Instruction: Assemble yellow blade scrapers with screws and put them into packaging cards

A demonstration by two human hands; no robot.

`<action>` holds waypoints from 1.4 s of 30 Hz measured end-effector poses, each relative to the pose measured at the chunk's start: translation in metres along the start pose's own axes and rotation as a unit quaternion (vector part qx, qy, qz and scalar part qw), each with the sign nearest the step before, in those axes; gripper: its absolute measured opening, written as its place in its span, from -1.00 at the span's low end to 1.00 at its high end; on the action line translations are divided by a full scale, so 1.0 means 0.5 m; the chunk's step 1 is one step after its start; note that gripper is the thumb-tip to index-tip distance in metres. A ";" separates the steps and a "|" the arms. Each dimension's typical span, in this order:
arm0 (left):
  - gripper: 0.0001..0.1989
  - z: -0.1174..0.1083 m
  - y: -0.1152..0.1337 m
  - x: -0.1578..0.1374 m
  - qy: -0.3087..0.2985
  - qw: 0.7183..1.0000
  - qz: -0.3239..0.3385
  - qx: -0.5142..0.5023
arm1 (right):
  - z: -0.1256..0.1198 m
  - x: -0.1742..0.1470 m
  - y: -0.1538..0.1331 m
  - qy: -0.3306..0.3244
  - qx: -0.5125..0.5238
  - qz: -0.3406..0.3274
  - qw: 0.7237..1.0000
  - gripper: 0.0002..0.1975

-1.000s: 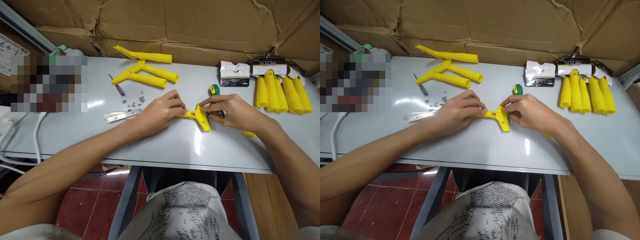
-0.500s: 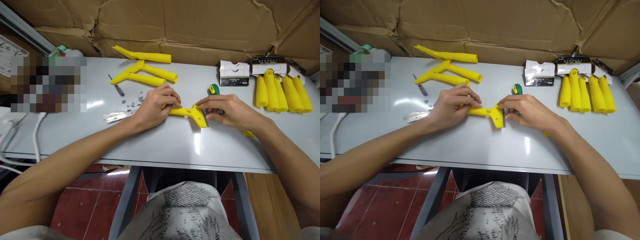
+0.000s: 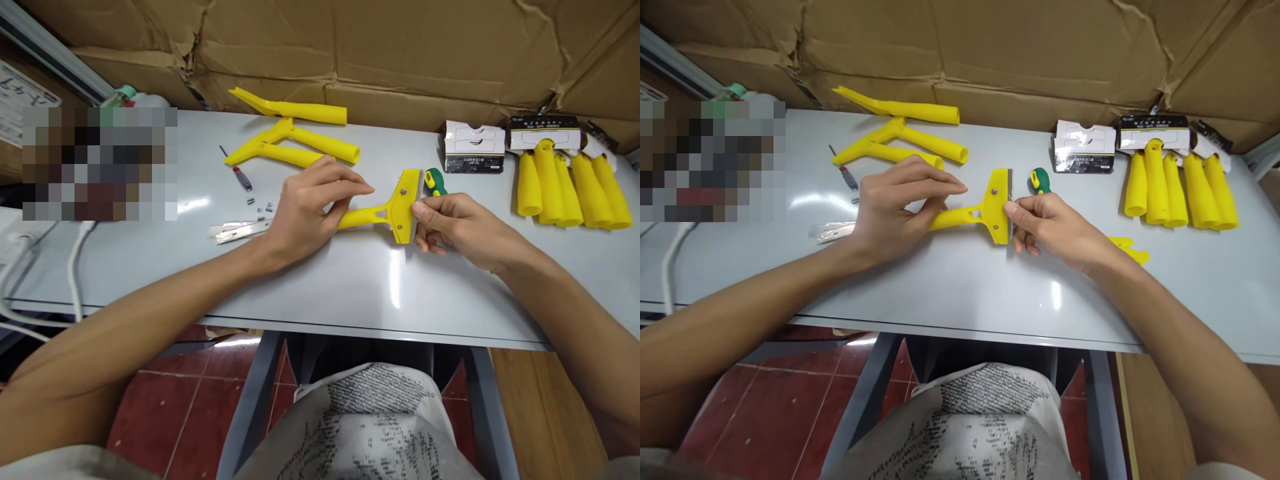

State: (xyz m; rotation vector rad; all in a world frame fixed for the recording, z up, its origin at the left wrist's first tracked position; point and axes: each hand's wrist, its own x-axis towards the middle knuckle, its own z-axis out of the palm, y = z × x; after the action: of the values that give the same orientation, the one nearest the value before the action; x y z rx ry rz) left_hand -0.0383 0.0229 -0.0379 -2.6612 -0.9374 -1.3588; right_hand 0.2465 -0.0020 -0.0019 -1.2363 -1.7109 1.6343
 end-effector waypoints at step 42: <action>-0.75 0.032 0.054 -0.013 0.014 0.997 -0.021 -0.068 | 0.049 0.015 0.014 0.081 0.122 -0.044 0.988 -0.36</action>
State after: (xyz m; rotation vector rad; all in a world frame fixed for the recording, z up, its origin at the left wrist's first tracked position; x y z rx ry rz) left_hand -0.0154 0.0021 -0.0460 -2.7265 -0.9347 -1.5163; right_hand 0.2247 -0.0096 -0.0150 -1.1246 -1.4016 1.5897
